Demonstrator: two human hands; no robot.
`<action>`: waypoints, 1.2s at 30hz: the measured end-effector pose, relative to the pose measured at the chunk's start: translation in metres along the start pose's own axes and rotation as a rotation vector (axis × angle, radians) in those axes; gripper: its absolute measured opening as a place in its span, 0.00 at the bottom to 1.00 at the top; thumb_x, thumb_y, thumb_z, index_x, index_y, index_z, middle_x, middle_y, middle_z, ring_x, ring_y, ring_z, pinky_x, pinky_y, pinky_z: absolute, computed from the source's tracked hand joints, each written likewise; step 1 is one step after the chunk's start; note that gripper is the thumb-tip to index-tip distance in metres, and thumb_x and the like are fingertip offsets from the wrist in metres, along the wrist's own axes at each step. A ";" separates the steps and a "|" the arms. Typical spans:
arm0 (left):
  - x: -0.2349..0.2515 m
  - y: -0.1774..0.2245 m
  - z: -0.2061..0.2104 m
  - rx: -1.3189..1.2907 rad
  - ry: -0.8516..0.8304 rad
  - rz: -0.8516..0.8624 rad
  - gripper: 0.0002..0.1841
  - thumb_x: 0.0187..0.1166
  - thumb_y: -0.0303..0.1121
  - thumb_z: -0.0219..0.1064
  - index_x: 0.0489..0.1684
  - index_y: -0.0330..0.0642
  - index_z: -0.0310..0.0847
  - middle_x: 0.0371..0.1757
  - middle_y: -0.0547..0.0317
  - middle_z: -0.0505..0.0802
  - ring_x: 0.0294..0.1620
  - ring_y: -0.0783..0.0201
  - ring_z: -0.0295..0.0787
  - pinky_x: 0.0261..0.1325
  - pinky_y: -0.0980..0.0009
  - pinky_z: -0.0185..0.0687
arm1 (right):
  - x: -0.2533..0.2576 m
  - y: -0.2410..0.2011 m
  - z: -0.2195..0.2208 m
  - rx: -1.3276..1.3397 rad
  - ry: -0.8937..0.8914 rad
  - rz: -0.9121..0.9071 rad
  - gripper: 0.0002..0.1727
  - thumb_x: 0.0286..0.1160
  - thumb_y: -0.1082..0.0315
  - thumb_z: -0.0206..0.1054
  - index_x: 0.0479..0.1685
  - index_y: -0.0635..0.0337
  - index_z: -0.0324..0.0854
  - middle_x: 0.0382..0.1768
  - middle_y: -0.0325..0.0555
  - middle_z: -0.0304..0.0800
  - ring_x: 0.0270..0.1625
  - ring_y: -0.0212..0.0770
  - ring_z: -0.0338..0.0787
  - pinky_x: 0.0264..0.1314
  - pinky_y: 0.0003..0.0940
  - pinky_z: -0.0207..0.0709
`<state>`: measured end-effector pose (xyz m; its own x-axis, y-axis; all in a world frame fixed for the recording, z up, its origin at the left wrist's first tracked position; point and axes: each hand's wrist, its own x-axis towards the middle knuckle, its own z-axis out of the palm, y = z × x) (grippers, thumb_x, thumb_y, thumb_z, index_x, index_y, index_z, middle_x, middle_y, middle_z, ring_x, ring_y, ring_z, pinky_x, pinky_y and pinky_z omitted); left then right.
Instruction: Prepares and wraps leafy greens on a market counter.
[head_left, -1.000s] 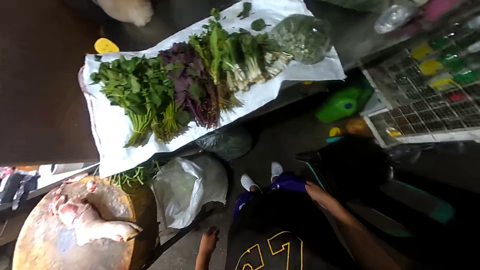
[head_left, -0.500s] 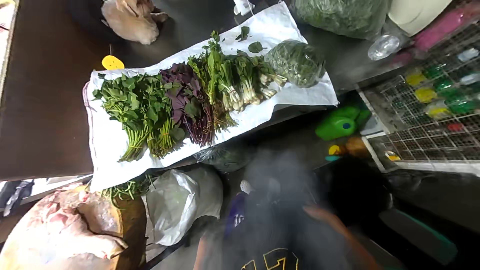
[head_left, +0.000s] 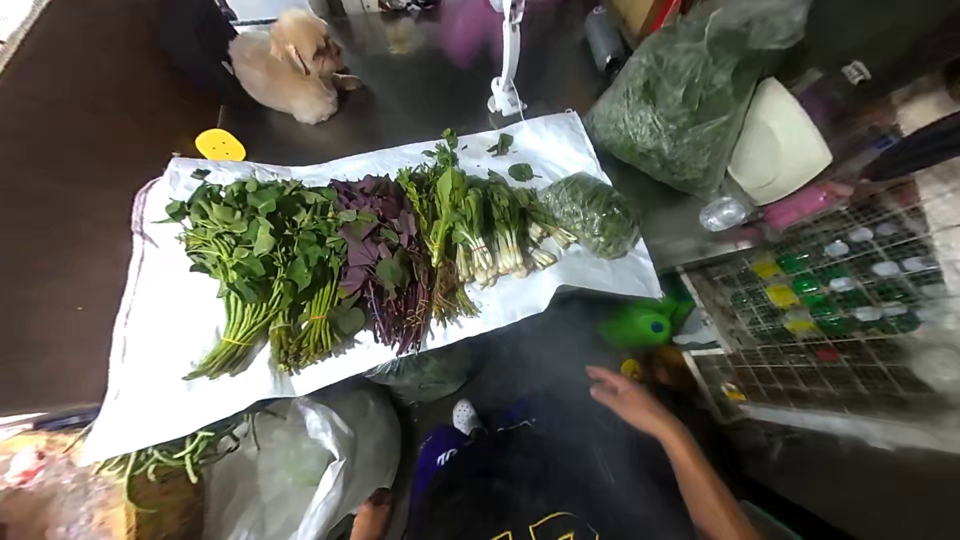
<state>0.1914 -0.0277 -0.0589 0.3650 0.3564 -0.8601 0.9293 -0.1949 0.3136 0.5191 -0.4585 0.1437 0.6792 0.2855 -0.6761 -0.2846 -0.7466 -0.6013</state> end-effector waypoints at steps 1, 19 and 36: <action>0.005 0.015 -0.005 0.010 0.005 0.029 0.18 0.87 0.36 0.62 0.68 0.33 0.82 0.61 0.32 0.91 0.60 0.36 0.90 0.65 0.38 0.82 | 0.000 -0.025 -0.025 -0.014 0.081 -0.074 0.31 0.84 0.62 0.66 0.86 0.58 0.68 0.80 0.58 0.75 0.75 0.53 0.83 0.78 0.50 0.77; -0.152 0.468 0.072 0.008 0.166 1.024 0.21 0.82 0.36 0.66 0.71 0.37 0.82 0.78 0.40 0.80 0.78 0.42 0.77 0.80 0.47 0.73 | 0.266 -0.138 -0.273 -0.307 0.119 -0.240 0.70 0.58 0.47 0.84 0.98 0.54 0.33 0.93 0.65 0.46 0.93 0.62 0.55 0.89 0.65 0.56; -0.084 0.518 0.169 0.544 0.193 0.958 0.29 0.75 0.33 0.71 0.78 0.42 0.75 0.78 0.43 0.80 0.85 0.37 0.65 0.69 0.34 0.72 | 0.135 -0.035 -0.313 0.671 0.355 -0.337 0.14 0.87 0.58 0.48 0.56 0.52 0.74 0.37 0.26 0.89 0.40 0.19 0.90 0.44 0.22 0.88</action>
<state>0.6327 -0.3128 0.1075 0.9636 -0.0291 -0.2658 0.1282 -0.8220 0.5548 0.8319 -0.5821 0.2066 0.9413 0.1392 -0.3075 -0.2945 -0.1064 -0.9497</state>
